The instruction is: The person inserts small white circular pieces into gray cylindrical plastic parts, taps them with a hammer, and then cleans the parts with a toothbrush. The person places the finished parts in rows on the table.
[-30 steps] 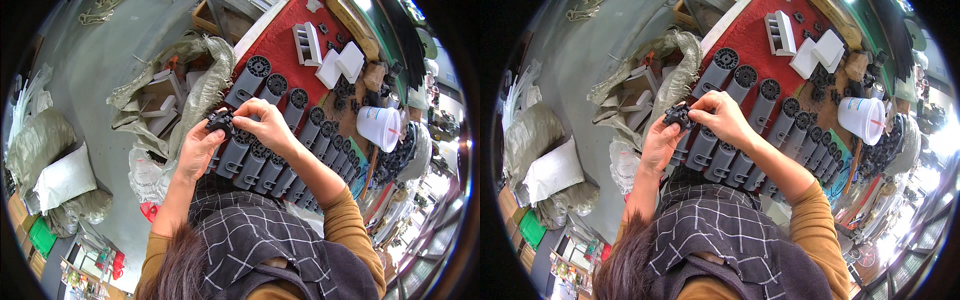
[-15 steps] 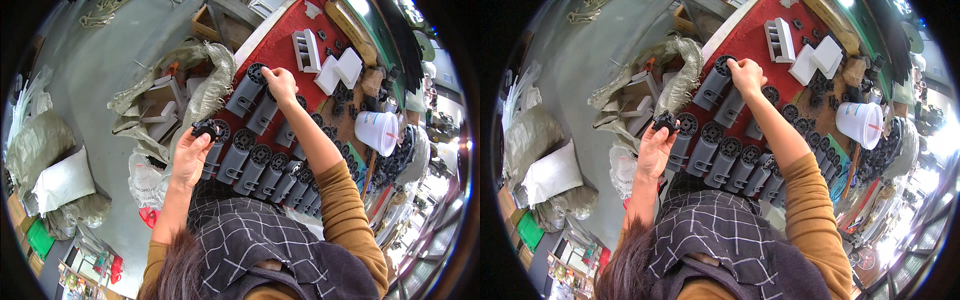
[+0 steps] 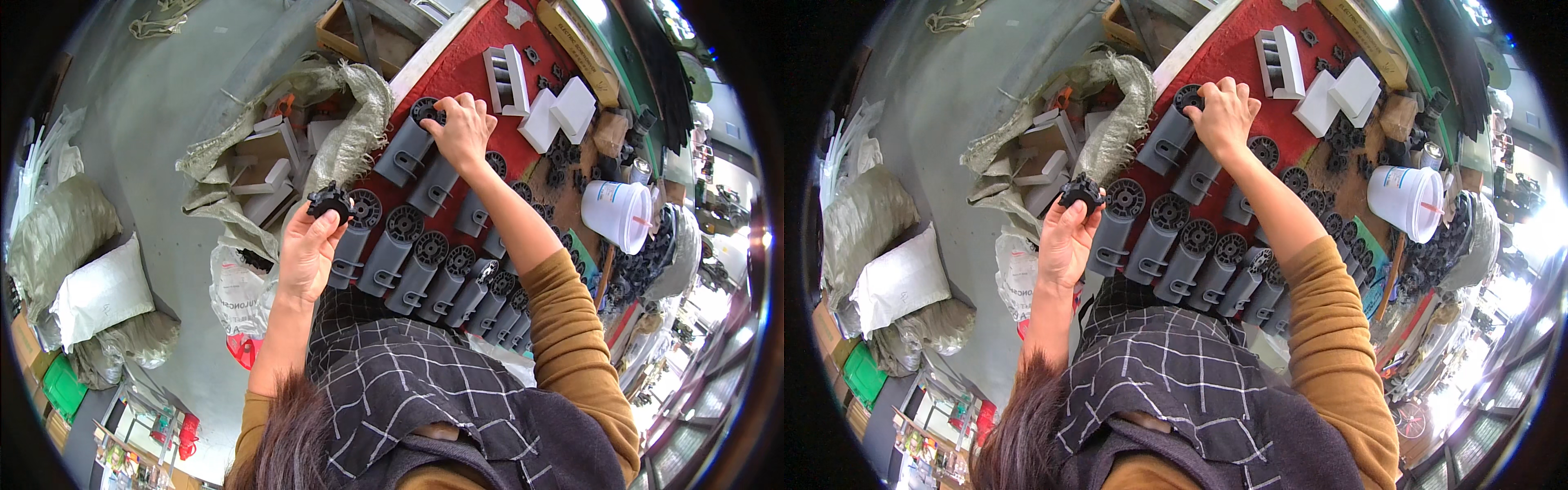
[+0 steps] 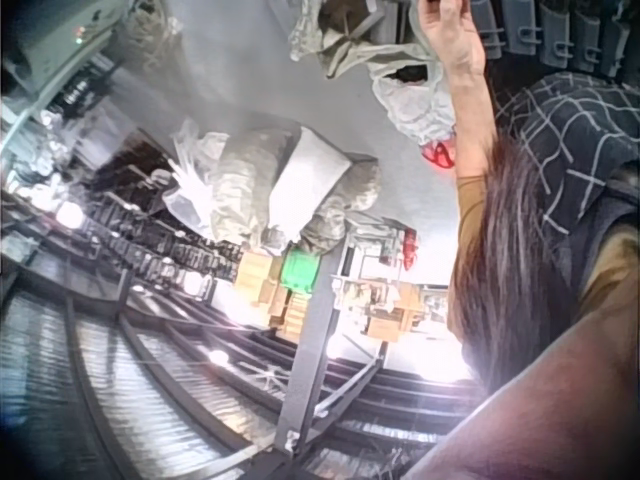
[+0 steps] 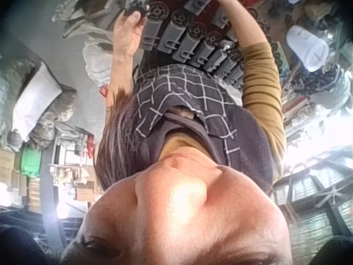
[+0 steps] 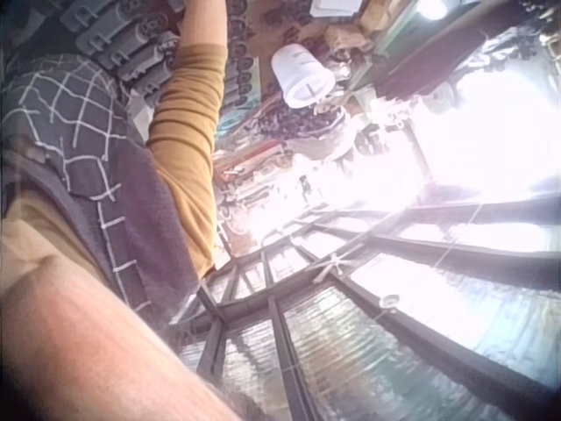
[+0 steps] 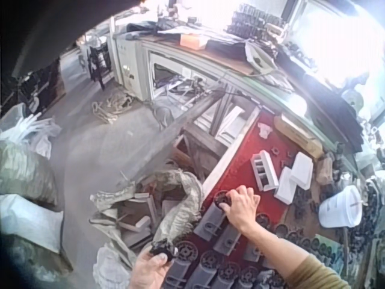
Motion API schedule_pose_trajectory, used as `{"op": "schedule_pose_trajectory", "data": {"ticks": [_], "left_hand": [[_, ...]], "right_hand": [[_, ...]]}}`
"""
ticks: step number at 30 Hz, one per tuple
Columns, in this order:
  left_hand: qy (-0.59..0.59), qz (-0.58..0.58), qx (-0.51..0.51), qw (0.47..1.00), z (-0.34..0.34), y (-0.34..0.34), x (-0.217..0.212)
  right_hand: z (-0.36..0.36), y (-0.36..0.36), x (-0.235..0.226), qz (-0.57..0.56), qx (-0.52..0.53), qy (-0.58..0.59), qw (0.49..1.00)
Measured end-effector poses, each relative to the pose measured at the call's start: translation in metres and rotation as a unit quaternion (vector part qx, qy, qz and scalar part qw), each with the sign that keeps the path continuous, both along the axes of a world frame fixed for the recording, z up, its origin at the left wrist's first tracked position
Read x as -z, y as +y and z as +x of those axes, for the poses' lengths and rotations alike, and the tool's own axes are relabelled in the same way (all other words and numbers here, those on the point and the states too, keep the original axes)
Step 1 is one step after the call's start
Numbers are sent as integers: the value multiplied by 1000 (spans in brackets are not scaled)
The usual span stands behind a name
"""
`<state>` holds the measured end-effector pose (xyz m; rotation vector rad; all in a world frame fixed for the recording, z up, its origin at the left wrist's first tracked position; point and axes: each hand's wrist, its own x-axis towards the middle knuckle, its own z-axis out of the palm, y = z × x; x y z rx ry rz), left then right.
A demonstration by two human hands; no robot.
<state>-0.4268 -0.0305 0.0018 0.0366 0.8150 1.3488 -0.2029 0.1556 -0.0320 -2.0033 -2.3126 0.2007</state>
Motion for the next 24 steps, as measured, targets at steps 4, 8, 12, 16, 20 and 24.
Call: {"op": "schedule_pose_trajectory", "data": {"ticks": [4, 8, 12, 16, 20, 24], "left_hand": [[1, 5, -5, 1000, -1, -1, -1], [1, 2, 19, 1000, -3, -2, -9], [2, 6, 36, 999, -3, -6, -18], [-2, -4, 37, 999, 0, -13, -18], [6, 12, -6, 1000, -3, -23, -9], [-12, -13, -52, 999, -20, -34, -2]], "right_hand": [[-6, 7, -2, -64, 67, 34, 995], [-21, -7, -28, -21, 57, 50, 997], [-50, -77, -65, -226, -98, 432, 868], [-59, -111, -86, -357, -26, 486, 798], [-49, -122, -82, -298, 7, 498, 815], [-44, -133, -53, -310, 141, 450, 825]]}}
